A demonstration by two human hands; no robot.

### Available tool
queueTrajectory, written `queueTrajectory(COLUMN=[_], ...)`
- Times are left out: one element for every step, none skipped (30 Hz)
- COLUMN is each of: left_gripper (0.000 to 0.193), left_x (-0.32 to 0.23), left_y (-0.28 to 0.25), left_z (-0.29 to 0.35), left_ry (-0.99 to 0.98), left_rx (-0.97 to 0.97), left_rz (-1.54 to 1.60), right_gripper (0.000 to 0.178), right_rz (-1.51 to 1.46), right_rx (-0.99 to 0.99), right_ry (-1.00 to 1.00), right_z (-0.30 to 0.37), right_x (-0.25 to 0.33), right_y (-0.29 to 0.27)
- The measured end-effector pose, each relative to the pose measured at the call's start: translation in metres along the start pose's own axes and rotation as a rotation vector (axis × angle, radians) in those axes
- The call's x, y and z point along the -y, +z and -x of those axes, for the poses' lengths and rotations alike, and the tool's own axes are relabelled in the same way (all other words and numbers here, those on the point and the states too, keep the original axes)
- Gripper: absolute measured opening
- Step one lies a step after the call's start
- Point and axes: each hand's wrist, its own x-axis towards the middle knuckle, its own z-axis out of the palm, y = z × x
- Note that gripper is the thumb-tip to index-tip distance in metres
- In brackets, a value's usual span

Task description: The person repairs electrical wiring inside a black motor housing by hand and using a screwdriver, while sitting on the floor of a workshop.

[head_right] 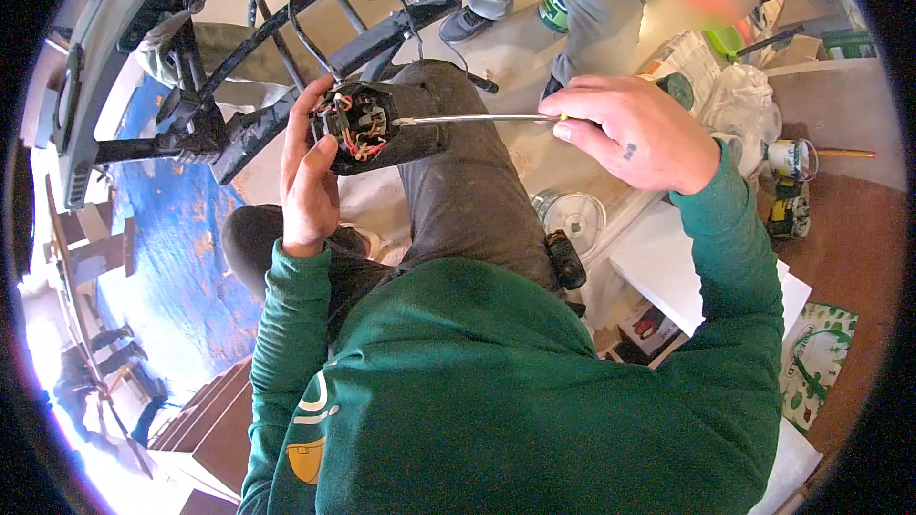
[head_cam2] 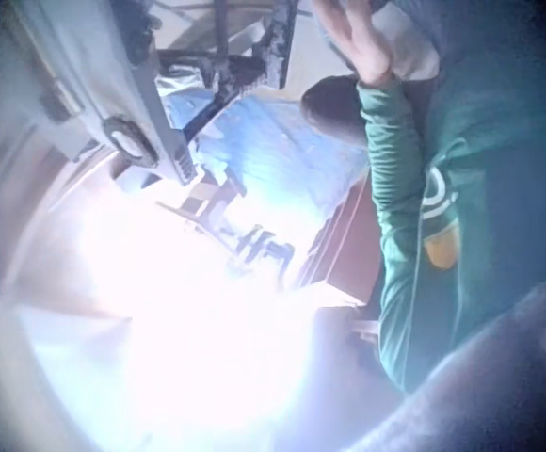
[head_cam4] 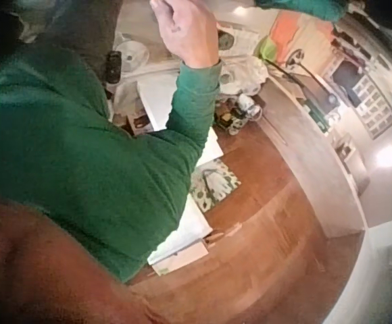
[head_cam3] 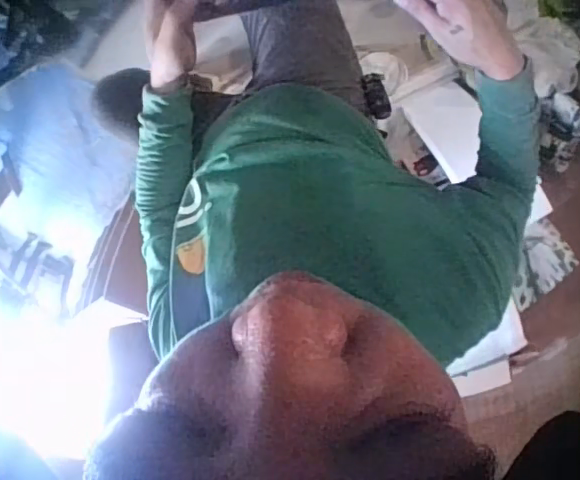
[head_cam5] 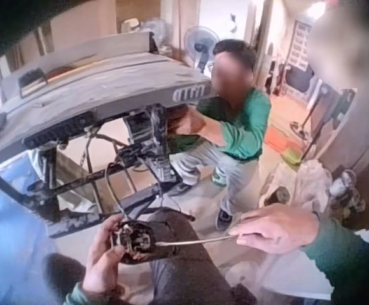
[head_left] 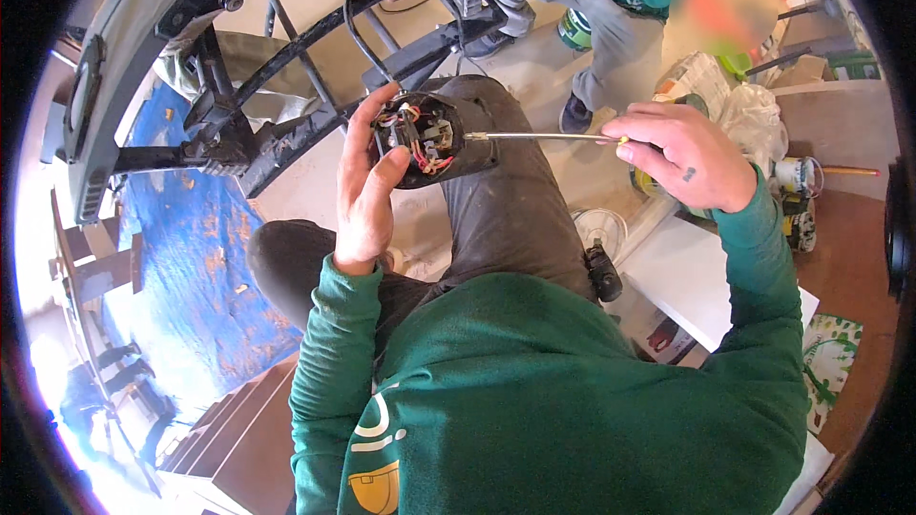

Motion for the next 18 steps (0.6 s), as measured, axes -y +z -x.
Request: queueTrajectory(left_gripper=[0.072,0.064,0.061,0.058,0.055,0.052,0.05,0.047,0.045,0.043,0.041,0.04,0.039,0.037,0.036,0.035,0.033,0.033], left_x=[-0.004,-0.007,-0.012,-0.016,-0.018,-0.019,-0.019,-0.018,-0.017,-0.016,-0.016,-0.017,-0.02,-0.021,-0.02,-0.019,-0.017,-0.016], left_y=[0.002,0.004,0.005,0.006,0.007,0.008,0.009,0.01,0.011,0.011,0.012,0.015,0.019,0.023,0.026,0.028,0.029,0.03], left_z=[-0.001,-0.002,-0.003,-0.004,-0.004,-0.005,-0.007,-0.008,-0.008,-0.008,-0.009,-0.008,-0.008,-0.007,-0.008,-0.008,-0.009,-0.01], left_ry=[-0.018,-0.025,-0.055,-0.086,-0.116,-0.127,-0.138,-0.148,-0.143,-0.137,-0.13,-0.137,-0.143,-0.148,-0.144,-0.14,-0.135,-0.129], left_rx=[-0.01,-0.009,-0.008,-0.007,-0.007,-0.02,-0.033,-0.05,-0.064,-0.077,-0.09,-0.106,-0.122,-0.139,-0.163,-0.186,-0.21,-0.226], left_rz=[-0.043,-0.043,-0.058,-0.073,-0.083,-0.096,-0.109,-0.12,-0.138,-0.156,-0.171,-0.158,-0.145,-0.128,-0.111,-0.094,-0.077,-0.091], right_gripper=[0.026,0.026,0.027,0.027,0.026,0.026,0.026,0.026,0.026,0.026,0.026,0.026,0.026,0.026,0.025,0.025,0.025,0.025], right_rz=[-0.005,-0.009,-0.013,-0.018,-0.017,-0.016,-0.017,-0.015,-0.013,-0.018,-0.021,-0.023,-0.022,-0.018,-0.013,-0.008,-0.002,0.003], right_rx=[-0.007,-0.012,-0.017,-0.029,-0.037,-0.046,-0.041,-0.032,-0.024,-0.029,-0.032,-0.036,-0.053,-0.068,-0.084,-0.085,-0.087,-0.089], right_ry=[-0.003,-0.007,-0.011,-0.023,-0.033,-0.042,-0.038,-0.036,-0.033,-0.042,-0.049,-0.056,-0.067,-0.078,-0.089,-0.078,-0.068,-0.058], right_z=[0.0,-0.001,-0.002,-0.003,-0.003,-0.004,-0.004,-0.005,-0.005,-0.006,-0.007,-0.007,-0.007,-0.007,-0.007,-0.008,-0.008,-0.009], right_x=[-0.001,-0.002,-0.003,-0.006,-0.009,-0.011,-0.012,-0.012,-0.013,-0.014,-0.014,-0.015,-0.016,-0.016,-0.016,-0.015,-0.014,-0.013], right_y=[0.002,0.003,0.006,0.009,0.012,0.014,0.015,0.014,0.014,0.015,0.015,0.016,0.018,0.02,0.021,0.021,0.02,0.02])
